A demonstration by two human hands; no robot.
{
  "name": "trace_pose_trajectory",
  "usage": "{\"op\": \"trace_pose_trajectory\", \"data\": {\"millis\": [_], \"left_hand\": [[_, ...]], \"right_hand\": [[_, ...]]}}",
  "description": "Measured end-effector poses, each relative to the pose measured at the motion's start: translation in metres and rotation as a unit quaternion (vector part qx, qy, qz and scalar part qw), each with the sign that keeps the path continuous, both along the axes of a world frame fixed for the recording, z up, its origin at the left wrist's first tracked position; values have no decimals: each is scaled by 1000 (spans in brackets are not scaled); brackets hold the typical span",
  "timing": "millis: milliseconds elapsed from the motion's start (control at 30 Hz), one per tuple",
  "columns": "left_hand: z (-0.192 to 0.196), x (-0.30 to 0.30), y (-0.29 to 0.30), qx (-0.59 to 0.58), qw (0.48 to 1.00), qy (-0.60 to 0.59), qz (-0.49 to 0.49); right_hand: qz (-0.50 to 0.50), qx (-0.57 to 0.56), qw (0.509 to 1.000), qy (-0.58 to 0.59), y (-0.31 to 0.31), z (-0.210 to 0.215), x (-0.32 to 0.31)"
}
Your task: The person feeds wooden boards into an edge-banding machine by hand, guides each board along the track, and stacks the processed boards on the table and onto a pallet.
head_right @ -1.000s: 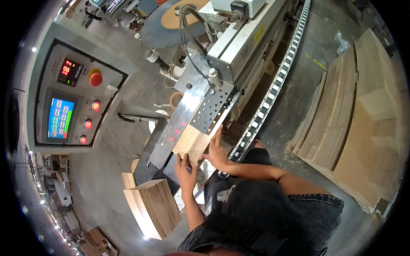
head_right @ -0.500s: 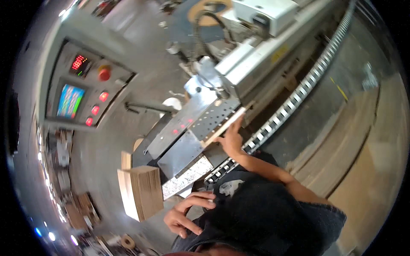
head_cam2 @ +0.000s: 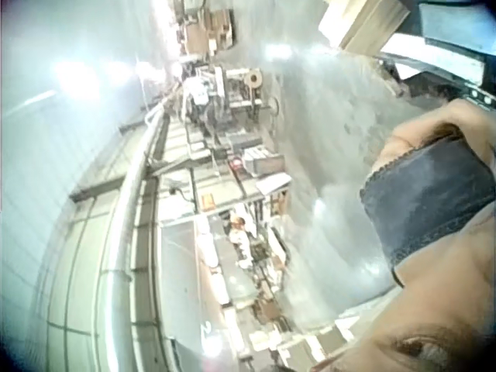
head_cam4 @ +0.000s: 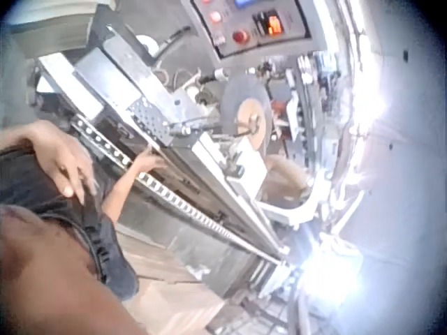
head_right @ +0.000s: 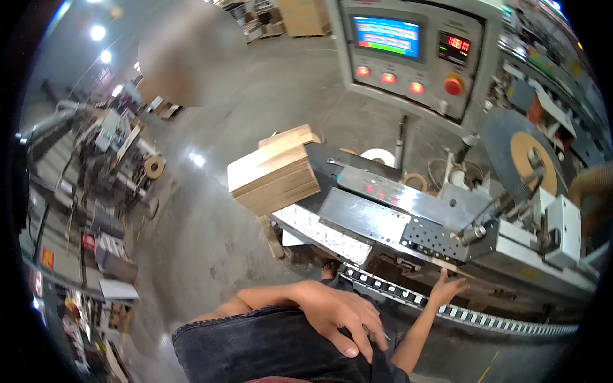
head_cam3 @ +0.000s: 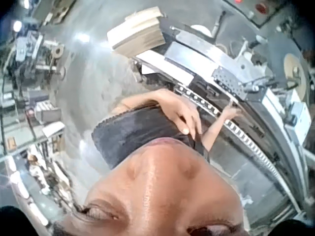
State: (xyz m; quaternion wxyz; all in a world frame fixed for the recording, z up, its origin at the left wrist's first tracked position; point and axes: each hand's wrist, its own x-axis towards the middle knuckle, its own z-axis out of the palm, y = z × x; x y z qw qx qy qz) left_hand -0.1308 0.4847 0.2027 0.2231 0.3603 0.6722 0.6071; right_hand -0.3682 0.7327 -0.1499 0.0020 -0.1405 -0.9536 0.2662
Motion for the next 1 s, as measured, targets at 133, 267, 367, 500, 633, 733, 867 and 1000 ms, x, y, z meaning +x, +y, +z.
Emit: {"op": "trace_pose_trajectory", "data": {"millis": [133, 267, 367, 500, 633, 733, 867, 1000], "left_hand": [[-4, 4, -40, -17, 987, 157, 30], [16, 19, -60, -59, 981, 184, 38], [27, 23, -81, -83, 977, 198, 2], [29, 47, -112, -118, 960, 239, 84], [4, 59, -127, -91, 937, 282, 182], [17, 73, -189, -90, 942, 260, 192], [14, 84, -230, -51, 951, 262, 154], [7, 93, -253, -4, 955, 269, 128]], "right_hand": [[128, -74, 979, 141, -25, 31, 57], [267, -272, 921, 84, -104, 64, 119], [391, -295, 872, -4, -173, 75, 145], [549, -280, 781, -107, -276, 127, 161], [482, -373, 789, -77, -382, 135, 157], [417, -379, 826, 18, -449, 154, 137], [383, -299, 869, 93, -505, 159, 111], [408, -370, 834, -24, -518, 161, 103]]}}
